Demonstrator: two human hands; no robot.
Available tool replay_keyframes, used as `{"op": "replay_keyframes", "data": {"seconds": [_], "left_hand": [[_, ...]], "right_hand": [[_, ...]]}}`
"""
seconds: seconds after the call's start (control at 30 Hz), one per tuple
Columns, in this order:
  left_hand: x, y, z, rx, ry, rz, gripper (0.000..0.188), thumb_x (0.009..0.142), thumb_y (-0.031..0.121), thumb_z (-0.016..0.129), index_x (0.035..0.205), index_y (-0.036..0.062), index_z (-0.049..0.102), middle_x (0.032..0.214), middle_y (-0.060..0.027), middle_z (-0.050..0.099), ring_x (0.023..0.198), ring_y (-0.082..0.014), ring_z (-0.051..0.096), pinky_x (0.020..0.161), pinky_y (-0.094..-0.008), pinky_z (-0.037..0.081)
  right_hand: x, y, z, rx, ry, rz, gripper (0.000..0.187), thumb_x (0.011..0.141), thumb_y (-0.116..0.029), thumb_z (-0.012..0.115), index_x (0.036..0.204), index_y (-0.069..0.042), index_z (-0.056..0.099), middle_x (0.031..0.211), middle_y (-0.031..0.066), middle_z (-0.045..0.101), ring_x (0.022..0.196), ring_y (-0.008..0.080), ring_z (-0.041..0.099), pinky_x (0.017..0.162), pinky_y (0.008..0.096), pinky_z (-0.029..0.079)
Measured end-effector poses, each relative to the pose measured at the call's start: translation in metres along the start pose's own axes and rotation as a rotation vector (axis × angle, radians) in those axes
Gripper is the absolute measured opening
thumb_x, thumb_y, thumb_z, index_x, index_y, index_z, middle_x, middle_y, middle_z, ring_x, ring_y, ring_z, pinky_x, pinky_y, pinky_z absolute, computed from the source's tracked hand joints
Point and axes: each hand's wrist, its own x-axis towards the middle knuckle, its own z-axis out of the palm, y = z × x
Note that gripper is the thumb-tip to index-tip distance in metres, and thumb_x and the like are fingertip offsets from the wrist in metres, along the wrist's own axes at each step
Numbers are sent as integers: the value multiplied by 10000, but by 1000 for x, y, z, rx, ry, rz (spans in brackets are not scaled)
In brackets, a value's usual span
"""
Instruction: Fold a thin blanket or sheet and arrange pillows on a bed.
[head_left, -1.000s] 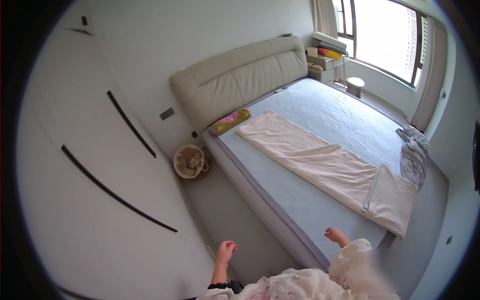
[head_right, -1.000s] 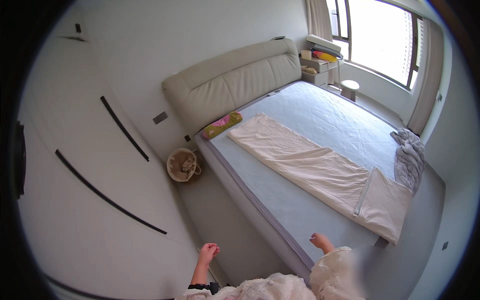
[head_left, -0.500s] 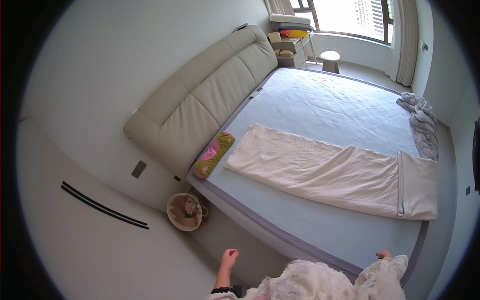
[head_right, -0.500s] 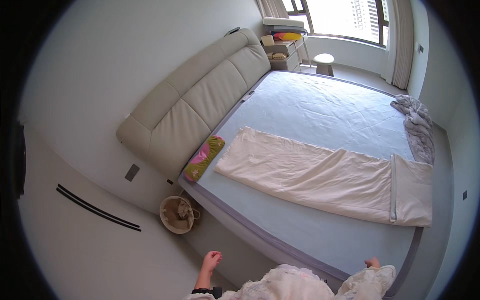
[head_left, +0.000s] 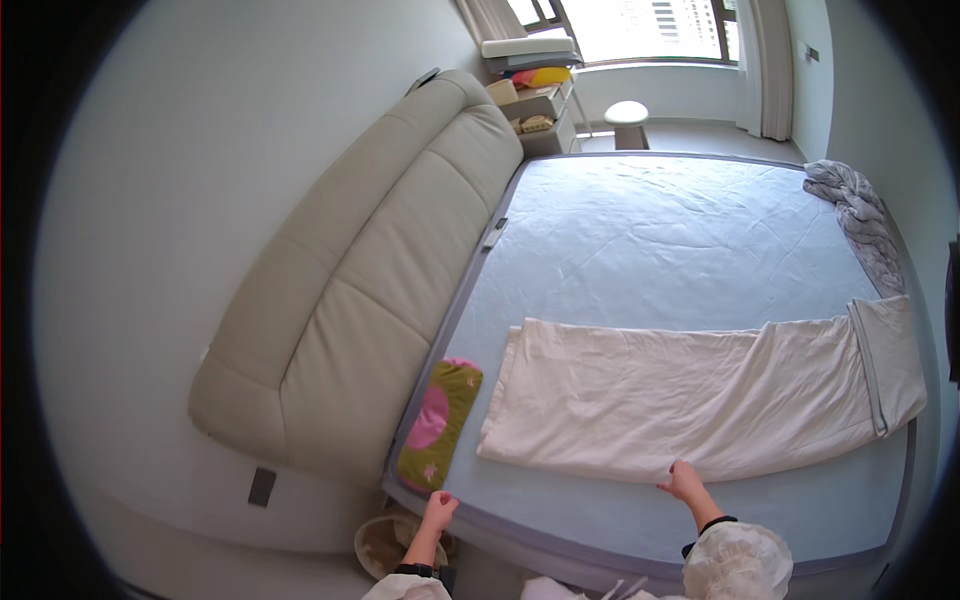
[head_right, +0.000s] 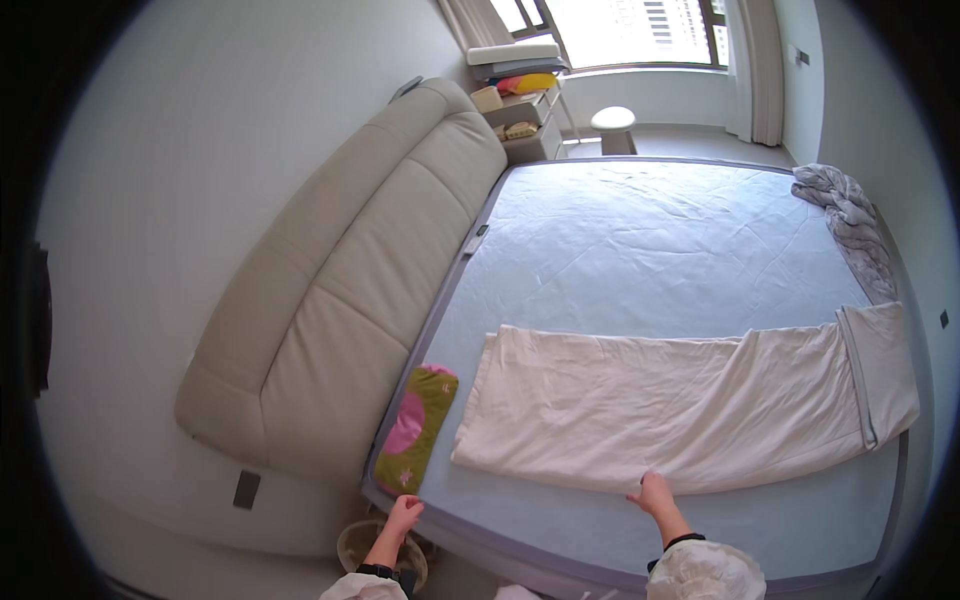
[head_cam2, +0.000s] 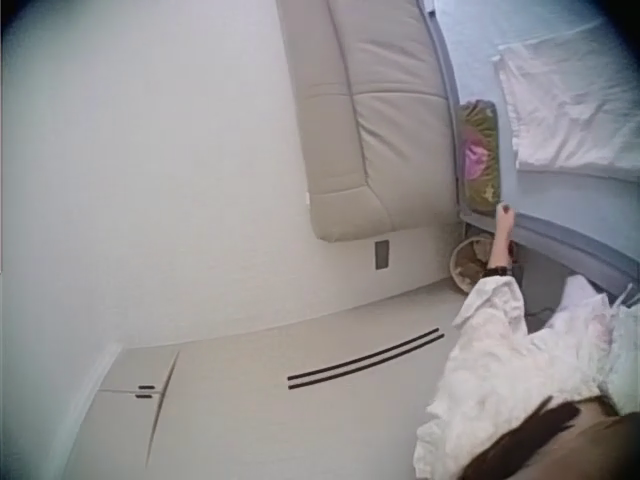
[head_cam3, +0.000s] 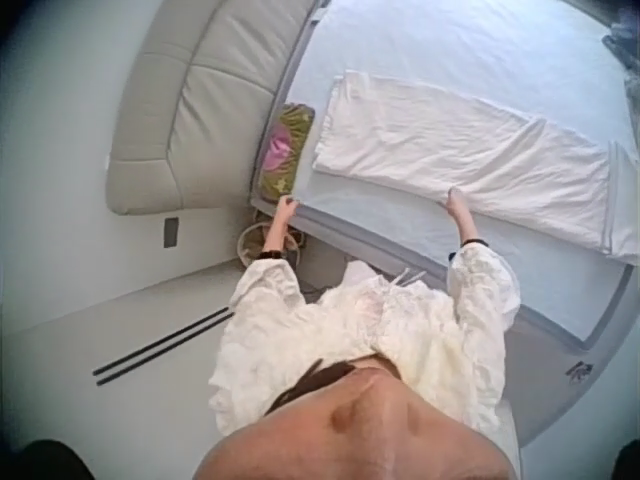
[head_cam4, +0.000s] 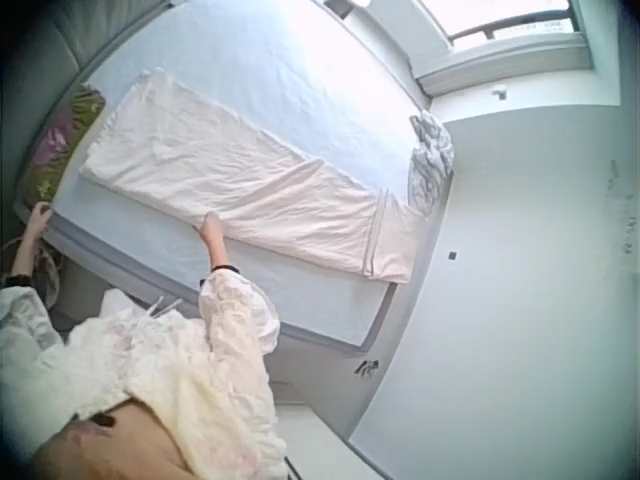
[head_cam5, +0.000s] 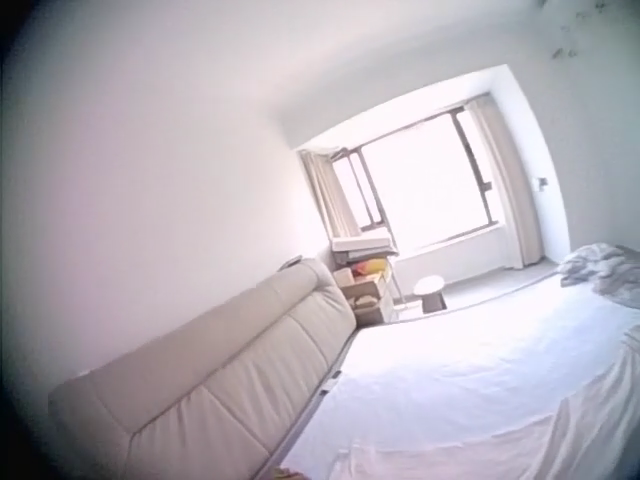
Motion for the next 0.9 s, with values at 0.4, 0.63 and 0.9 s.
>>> {"op": "replay_keyframes", "data": {"seconds": [0.4, 0.63, 0.9], "left_hand": [[387, 130, 169, 252, -116, 528, 397, 688, 215, 624, 961, -50, 507, 879, -172, 547, 808, -282, 529, 714, -338, 433], [363, 126, 199, 647, 296, 615, 549, 675, 164, 585, 1168, 23, 387, 1229, -169, 350, 1141, -308, 333, 926, -471, 257], [338, -47, 32, 1597, -83, 800, 558, 774, 184, 441, 1276, 363, 276, 1349, -12, 207, 1253, -303, 129, 875, -706, 67]], "right_hand": [[137, -132, 123, -567, -105, 268, 838, 318, -387, 812, 1015, -76, 464, 986, 88, 466, 946, 242, 448, 776, 367, 391], [155, -105, 146, -597, -138, 336, 860, 272, -336, 816, 999, -43, 462, 977, 112, 463, 938, 264, 437, 764, 379, 377], [157, -100, 158, -539, -64, 264, 571, 491, -250, 709, 948, -14, 462, 930, 135, 459, 886, 275, 443, 719, 392, 379]]}}
